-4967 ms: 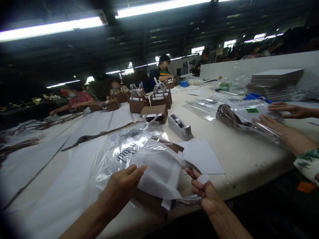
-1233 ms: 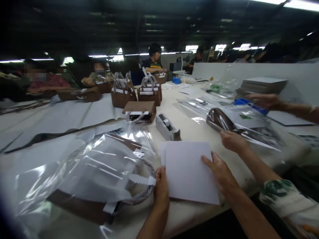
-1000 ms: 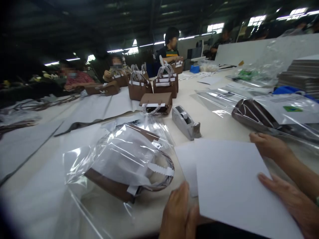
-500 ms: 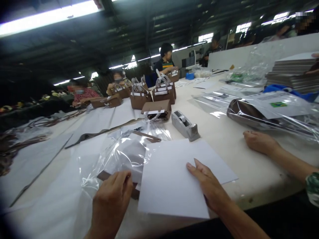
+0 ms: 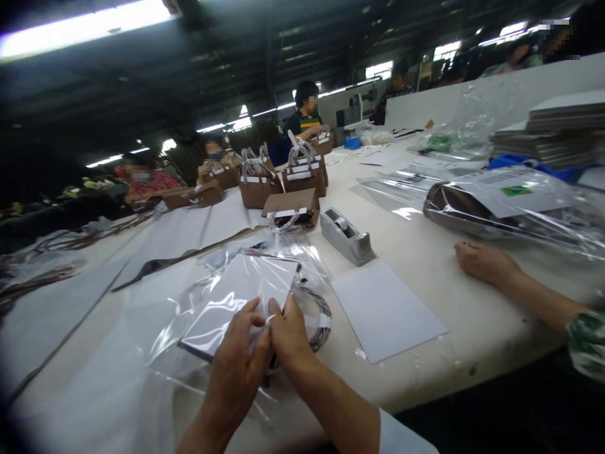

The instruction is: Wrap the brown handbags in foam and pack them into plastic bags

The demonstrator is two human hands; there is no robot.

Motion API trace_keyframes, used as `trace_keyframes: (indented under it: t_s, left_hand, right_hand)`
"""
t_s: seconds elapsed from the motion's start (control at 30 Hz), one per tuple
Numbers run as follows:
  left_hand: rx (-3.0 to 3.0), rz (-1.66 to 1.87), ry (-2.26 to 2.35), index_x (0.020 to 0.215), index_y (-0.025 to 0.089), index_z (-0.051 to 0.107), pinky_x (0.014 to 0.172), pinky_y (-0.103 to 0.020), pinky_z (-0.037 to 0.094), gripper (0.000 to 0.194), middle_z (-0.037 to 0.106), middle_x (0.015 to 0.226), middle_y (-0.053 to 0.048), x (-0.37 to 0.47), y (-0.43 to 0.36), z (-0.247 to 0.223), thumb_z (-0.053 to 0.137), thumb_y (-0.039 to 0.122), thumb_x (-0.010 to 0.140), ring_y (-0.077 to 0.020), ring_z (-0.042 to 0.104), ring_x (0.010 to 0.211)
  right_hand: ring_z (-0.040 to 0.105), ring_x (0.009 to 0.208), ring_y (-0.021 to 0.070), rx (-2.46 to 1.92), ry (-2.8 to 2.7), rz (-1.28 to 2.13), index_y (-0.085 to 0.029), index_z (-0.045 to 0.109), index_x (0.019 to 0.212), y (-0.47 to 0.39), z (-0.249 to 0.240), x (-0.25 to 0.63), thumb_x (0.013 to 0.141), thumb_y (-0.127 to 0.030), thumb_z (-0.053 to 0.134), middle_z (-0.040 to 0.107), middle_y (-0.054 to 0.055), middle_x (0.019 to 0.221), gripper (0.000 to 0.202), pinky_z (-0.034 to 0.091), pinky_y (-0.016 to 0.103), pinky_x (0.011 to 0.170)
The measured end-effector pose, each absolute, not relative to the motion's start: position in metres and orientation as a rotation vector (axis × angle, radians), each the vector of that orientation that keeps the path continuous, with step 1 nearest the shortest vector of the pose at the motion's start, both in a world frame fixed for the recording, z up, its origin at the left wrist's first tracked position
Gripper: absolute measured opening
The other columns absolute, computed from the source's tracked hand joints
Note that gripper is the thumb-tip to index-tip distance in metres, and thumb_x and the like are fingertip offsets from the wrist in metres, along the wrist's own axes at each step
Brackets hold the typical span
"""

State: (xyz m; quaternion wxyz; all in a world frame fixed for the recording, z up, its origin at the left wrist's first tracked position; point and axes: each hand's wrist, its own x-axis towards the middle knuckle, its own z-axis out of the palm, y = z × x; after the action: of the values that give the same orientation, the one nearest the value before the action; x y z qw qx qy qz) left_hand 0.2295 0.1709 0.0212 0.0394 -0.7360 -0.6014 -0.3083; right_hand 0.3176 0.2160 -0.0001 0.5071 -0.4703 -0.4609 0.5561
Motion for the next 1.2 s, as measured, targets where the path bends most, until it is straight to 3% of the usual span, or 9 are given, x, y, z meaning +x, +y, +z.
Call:
trace_keyframes:
  t_s: [0.1,0.2,0.3,0.4,0.63,0.73,0.83,1.0,1.2]
  left_hand:
    - [-2.331,-0.826,-1.678,0.120,0.016,0.037,0.098,-0.050,0.036,0.042,0.050,0.122,-0.014,0.215,0.177,0.001,0.048,0.033,0.083,-0.0258,0.046,0.115]
    - [-2.394,-0.641,-1.474,0.122,0.017,0.040,0.101,-0.051,0.031,0.045,0.048,0.126,-0.013,0.202,0.183,-0.009,0.051,0.031,0.080,-0.0278,0.041,0.121]
    - [-2.412,-0.552,-1.373,0.119,0.017,0.044,0.101,-0.048,0.032,0.042,0.048,0.126,-0.012,0.193,0.187,-0.009,0.050,0.028,0.078,-0.0275,0.041,0.121]
    - [-2.404,-0.549,-1.357,0.118,0.016,0.045,0.099,-0.048,0.034,0.042,0.049,0.125,-0.013,0.191,0.190,-0.003,0.050,0.028,0.078,-0.0279,0.043,0.119]
    - [-2.351,-0.786,-1.243,0.116,0.012,0.048,0.101,-0.047,0.034,0.044,0.053,0.119,-0.016,0.232,0.159,0.013,0.059,0.024,0.076,-0.0275,0.044,0.118]
    - [-2.561,-0.821,-0.958,0.109,0.011,0.053,0.091,-0.033,0.046,0.040,0.060,0.111,-0.013,0.273,0.134,-0.012,0.062,0.025,0.072,-0.0249,0.049,0.113]
    - [-2.677,-0.786,-1.028,0.106,0.013,0.056,0.080,-0.038,0.051,0.036,0.062,0.109,-0.012,0.308,0.121,-0.056,0.054,0.035,0.077,-0.0273,0.056,0.103]
    - [-2.709,-0.781,-1.191,0.104,0.017,0.055,0.077,-0.032,0.052,0.030,0.064,0.103,-0.007,0.323,0.130,-0.097,0.042,0.005,0.079,-0.0204,0.058,0.099]
    - [-2.631,-0.770,-1.347,0.083,0.015,0.054,0.062,-0.028,0.051,0.023,0.060,0.075,-0.005,0.324,0.156,-0.078,0.037,0.000,0.078,-0.0168,0.059,0.070]
  right_hand:
    - [0.060,0.086,0.0176,-1.109,-1.275,1.425,-0.019,0.049,0.116,0.209,0.007,0.352,0.086,-0.046,0.037,0.063,0.006,0.096,0.042,0.049,0.031,0.073]
    - [0.060,0.092,0.0184,-1.151,-1.612,1.100,-0.022,0.052,0.118,0.206,0.004,0.422,0.083,-0.046,0.047,0.063,0.006,0.101,0.043,0.048,0.033,0.080]
    - [0.033,0.125,0.0299,-1.257,-2.152,0.649,-0.024,0.043,0.129,0.220,-0.020,0.510,0.062,-0.048,0.069,0.039,0.011,0.135,0.076,0.024,0.049,0.104]
    - [0.020,0.130,0.0334,-1.380,-2.485,0.659,-0.026,0.030,0.136,0.244,-0.053,0.577,0.060,-0.050,0.070,0.023,0.012,0.142,0.090,0.013,0.057,0.103]
    - [0.032,0.126,0.0263,-1.224,-2.603,0.661,-0.029,0.039,0.131,0.227,-0.082,0.590,0.076,-0.048,0.057,0.039,0.008,0.135,0.061,0.019,0.049,0.104]
    - [0.032,0.126,0.0268,-1.098,-2.702,0.541,-0.028,0.033,0.135,0.192,-0.084,0.581,0.077,-0.048,0.056,0.037,0.009,0.135,0.066,0.022,0.050,0.103]
    - [0.037,0.124,0.0243,-0.998,-2.678,0.433,-0.026,0.037,0.133,0.170,-0.089,0.578,0.080,-0.042,0.055,0.044,0.009,0.131,0.058,0.030,0.044,0.100]
    - [0.043,0.119,0.0225,-0.972,-2.664,0.327,-0.024,0.049,0.124,0.175,-0.084,0.569,0.085,-0.035,0.050,0.052,0.009,0.123,0.040,0.036,0.042,0.094]
    - [0.050,0.111,0.0221,-1.071,-2.399,0.229,-0.026,0.060,0.106,0.186,-0.066,0.557,0.082,-0.034,0.054,0.061,0.005,0.112,0.026,0.033,0.046,0.098]
